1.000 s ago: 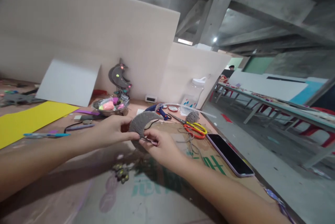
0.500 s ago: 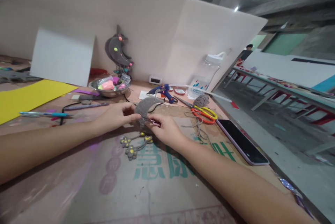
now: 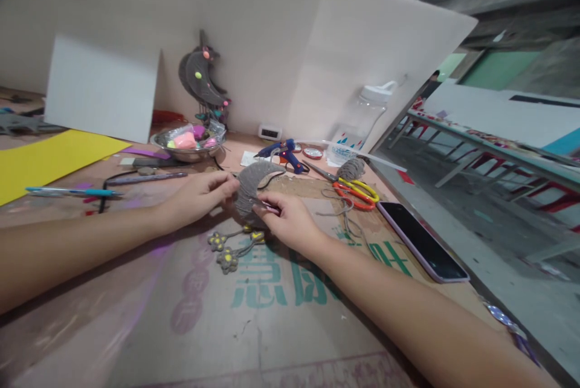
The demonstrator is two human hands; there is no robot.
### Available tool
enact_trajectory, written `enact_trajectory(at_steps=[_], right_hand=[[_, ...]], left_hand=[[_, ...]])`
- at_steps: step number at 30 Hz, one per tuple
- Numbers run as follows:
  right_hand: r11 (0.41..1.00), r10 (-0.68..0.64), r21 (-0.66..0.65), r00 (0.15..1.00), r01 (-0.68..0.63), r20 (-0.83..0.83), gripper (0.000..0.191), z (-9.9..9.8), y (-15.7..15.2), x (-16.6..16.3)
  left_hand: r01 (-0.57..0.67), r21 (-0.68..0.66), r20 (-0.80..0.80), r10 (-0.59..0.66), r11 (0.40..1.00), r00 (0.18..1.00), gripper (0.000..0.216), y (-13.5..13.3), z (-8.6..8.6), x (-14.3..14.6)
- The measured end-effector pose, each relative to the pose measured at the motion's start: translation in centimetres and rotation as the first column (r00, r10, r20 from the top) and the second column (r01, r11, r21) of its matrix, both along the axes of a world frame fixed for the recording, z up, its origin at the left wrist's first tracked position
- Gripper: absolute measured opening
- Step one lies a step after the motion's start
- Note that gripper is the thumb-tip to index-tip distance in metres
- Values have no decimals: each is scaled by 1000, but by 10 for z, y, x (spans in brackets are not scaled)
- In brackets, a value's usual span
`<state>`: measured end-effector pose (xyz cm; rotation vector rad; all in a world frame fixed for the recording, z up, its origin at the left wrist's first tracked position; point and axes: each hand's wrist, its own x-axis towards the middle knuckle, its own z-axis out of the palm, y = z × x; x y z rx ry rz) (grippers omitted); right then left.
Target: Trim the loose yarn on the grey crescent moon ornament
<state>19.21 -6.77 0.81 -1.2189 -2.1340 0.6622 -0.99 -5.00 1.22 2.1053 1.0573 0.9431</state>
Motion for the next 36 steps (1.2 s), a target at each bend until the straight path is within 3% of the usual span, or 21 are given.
enact_trajectory(at_steps=[4, 9, 13, 17, 22, 24, 26, 29, 32, 36], right_hand=[[999, -1, 53, 1000, 0, 11, 21, 4, -4, 5], [997, 25, 74, 999, -27, 28, 19, 13, -9, 8], [998, 38, -47, 999, -39, -20, 21, 18, -8, 9], [976, 154, -155, 988, -150, 13, 24, 26, -3, 15], [951, 259, -198, 962, -238, 88, 24, 30, -1, 17], [967, 242, -116, 961, -227, 133, 23, 27, -2, 16], [979, 173, 76, 970, -187, 169, 21, 24, -6, 18], [927, 88, 340, 972, -160, 217, 35, 21, -16, 25], [880, 59, 434, 950, -195, 307, 33, 18, -26, 30], [863, 62, 452, 935, -226, 350, 34, 12, -29, 28]], left_hand=[[-20, -66, 13, 20, 998, 1000, 29, -10, 3, 5], [113, -263, 168, -70, 958, 983, 30, -20, 3, 9], [194, -305, 202, -136, 932, 970, 31, -21, 2, 6], [265, -361, 217, -196, 894, 956, 29, -20, 0, 4], [283, -361, 203, -222, 888, 954, 35, -17, -6, 6], [255, -365, 202, -192, 895, 961, 34, -16, -6, 7], [227, -369, 196, -163, 901, 967, 32, -15, -6, 8], [206, -382, 190, -142, 901, 971, 31, -15, -5, 10], [176, -373, 159, -124, 911, 979, 32, -16, -5, 10], [178, -370, 168, -123, 912, 978, 32, -17, -6, 10]])
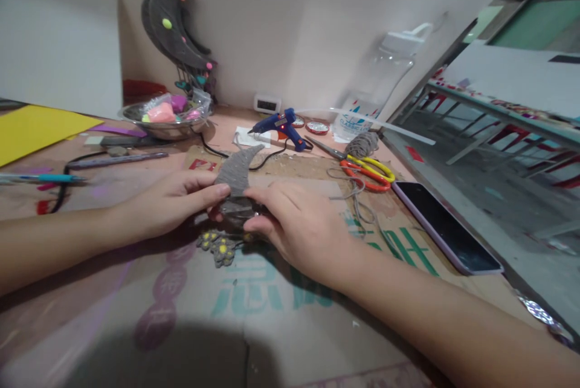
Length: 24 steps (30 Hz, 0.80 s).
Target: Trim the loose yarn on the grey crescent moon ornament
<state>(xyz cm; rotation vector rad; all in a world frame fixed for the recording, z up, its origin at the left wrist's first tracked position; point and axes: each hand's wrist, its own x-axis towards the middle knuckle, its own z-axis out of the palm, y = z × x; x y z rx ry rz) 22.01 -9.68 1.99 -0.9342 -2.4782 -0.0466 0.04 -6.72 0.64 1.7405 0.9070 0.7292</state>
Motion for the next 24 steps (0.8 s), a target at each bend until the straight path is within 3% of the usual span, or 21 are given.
enact_trajectory(at_steps=[11, 24], right_hand=[[990, -29, 142, 997, 18, 78, 22, -4, 0, -1], [971, -20, 240, 992, -11, 124, 18, -9, 3, 0]], left_hand=[[52, -116, 103, -40, 992, 994, 26, 0, 1, -2], [41, 4, 29, -42, 999, 999, 29, -4, 2, -1]])
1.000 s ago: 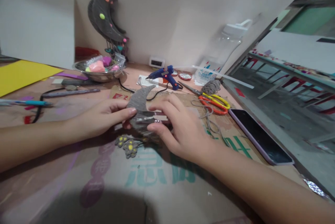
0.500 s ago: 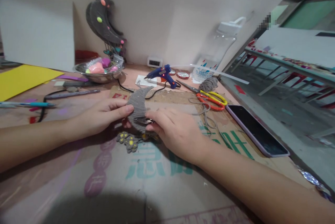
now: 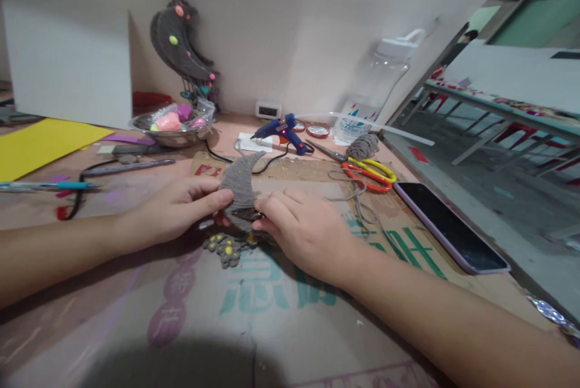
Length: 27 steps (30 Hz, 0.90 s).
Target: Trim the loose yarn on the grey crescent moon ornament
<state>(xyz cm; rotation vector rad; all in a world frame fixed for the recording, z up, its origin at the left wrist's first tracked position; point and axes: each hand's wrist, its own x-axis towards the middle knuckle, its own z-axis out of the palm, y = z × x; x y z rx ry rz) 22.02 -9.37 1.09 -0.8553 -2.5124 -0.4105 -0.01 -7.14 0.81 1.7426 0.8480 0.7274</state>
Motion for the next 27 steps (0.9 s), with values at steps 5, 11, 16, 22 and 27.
enact_trajectory(at_steps=[5, 11, 16, 22, 27], right_hand=[[1000, 5, 18, 1000, -5, 14, 16, 0, 0, 1], [1000, -8, 12, 999, 7, 33, 17, -1, 1, 2], [1000, -30, 3, 998, 30, 46, 18, -2, 1, 2], [1000, -25, 2, 998, 25, 57, 18, -4, 1, 2], [1000, -8, 18, 1000, 8, 29, 17, -5, 1, 2]], left_hand=[[4, 36, -13, -3, 999, 1000, 28, 0, 0, -1], [8, 29, 9, -9, 1000, 1000, 27, 1, -1, 0], [13, 27, 2, -13, 1000, 1000, 27, 1, -1, -1], [9, 23, -6, -9, 1000, 1000, 27, 0, 1, 0], [6, 18, 4, -6, 1000, 1000, 26, 0, 1, 1]])
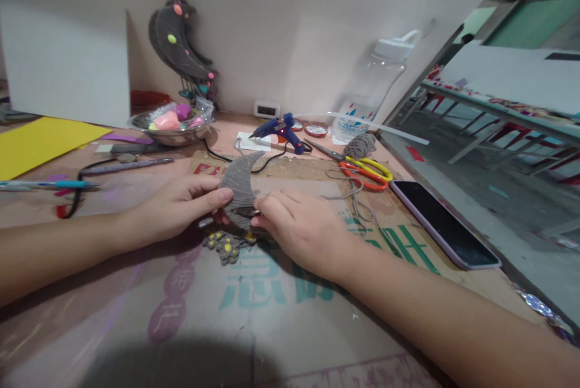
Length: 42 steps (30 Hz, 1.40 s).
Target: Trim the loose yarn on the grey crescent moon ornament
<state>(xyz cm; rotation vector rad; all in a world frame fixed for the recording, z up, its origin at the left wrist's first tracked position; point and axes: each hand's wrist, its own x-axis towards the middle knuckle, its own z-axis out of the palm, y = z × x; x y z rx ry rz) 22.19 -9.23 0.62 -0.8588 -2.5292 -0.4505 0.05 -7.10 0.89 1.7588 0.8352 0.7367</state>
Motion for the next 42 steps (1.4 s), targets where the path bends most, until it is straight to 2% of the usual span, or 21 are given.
enact_trajectory(at_steps=[6, 23, 42], right_hand=[[1000, 25, -11, 998, -26, -60, 18, 1, 0, 0], [999, -40, -24, 999, 40, 4, 22, 3, -2, -1], [999, -34, -24, 999, 34, 0, 24, 6, -3, -2]], left_hand=[[16, -19, 42, -15, 1000, 999, 28, 1, -3, -1], [10, -18, 5, -9, 1000, 1000, 27, -1, 0, -1], [48, 1, 25, -48, 999, 999, 27, 0, 0, -2]])
